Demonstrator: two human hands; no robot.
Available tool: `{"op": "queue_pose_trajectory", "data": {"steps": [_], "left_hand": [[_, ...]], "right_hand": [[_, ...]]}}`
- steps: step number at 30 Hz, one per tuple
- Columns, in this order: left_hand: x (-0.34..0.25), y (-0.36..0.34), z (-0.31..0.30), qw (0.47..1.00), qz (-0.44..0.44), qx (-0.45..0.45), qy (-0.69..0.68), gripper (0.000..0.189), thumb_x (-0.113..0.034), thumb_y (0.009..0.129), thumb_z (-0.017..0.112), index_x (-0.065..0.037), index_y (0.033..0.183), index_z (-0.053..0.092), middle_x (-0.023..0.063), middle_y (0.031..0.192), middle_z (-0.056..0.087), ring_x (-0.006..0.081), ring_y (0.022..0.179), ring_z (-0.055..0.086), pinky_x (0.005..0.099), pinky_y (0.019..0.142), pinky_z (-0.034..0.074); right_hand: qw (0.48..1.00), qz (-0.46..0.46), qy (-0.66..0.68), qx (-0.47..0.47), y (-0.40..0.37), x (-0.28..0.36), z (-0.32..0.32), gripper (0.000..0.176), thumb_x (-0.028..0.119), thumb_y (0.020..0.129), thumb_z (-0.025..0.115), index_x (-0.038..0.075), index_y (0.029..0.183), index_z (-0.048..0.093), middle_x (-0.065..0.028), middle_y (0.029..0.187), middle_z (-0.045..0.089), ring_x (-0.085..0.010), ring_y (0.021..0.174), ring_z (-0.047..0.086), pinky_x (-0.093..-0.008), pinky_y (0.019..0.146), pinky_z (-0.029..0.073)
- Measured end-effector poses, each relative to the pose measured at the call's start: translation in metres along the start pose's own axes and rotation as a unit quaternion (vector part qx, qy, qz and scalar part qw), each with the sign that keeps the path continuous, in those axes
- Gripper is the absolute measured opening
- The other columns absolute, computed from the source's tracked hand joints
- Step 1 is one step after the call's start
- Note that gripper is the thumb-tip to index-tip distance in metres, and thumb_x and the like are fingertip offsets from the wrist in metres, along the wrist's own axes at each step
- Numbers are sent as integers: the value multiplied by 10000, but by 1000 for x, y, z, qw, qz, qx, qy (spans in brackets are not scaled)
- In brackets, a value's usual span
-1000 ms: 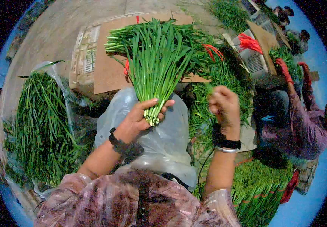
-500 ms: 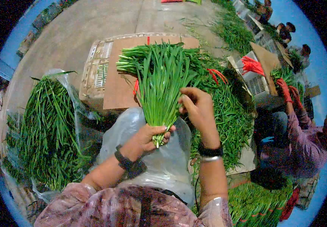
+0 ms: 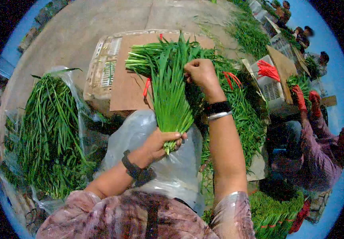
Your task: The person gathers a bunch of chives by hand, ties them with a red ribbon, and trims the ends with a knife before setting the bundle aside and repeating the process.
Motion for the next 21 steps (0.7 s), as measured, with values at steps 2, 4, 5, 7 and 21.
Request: {"op": "queue_pose_trajectory", "data": {"steps": [2,4,5,7,21], "left_hand": [[0,-1,-3,1000,-20,-9,-22,268,-65,844,597,8,1086,507,115,881,629,137,650,591,254,561,522],[2,1,-4,998,-22,1,-61,266,-115,880,571,3,1105,492,126,889,618,149,659,585,264,556,526],[2,2,-4,997,-19,7,-71,271,-129,886,568,0,1110,488,128,893,615,152,664,585,265,556,528],[4,5,-7,996,-28,18,-83,293,-185,901,558,-5,1118,478,139,897,607,160,677,584,276,561,532],[10,11,-9,981,-51,43,-184,285,-229,897,496,11,1049,489,165,877,602,184,657,582,310,542,508]], "right_hand": [[1000,-4,6,-24,-15,7,-11,152,89,814,612,-58,780,634,-75,628,620,-122,487,573,-256,465,456],[998,-47,8,-39,-19,1,-23,188,122,825,612,-55,762,625,-78,615,614,-122,477,572,-265,448,447],[996,-60,-23,-53,-23,-1,-30,203,132,827,610,-51,741,619,-75,600,608,-122,474,571,-266,449,447],[989,-84,-94,-81,-37,9,-39,250,160,835,608,-41,687,603,-67,563,596,-123,458,566,-268,451,445],[933,-107,344,21,-109,13,-30,225,239,942,496,37,842,503,-95,753,606,-164,666,608,-261,545,477]]}}
Point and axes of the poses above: each hand's wrist, its own y-axis towards the middle knuckle, its own z-axis out of the palm, x = y × z, the point moved 5 cm from there along y, towards the middle knuckle
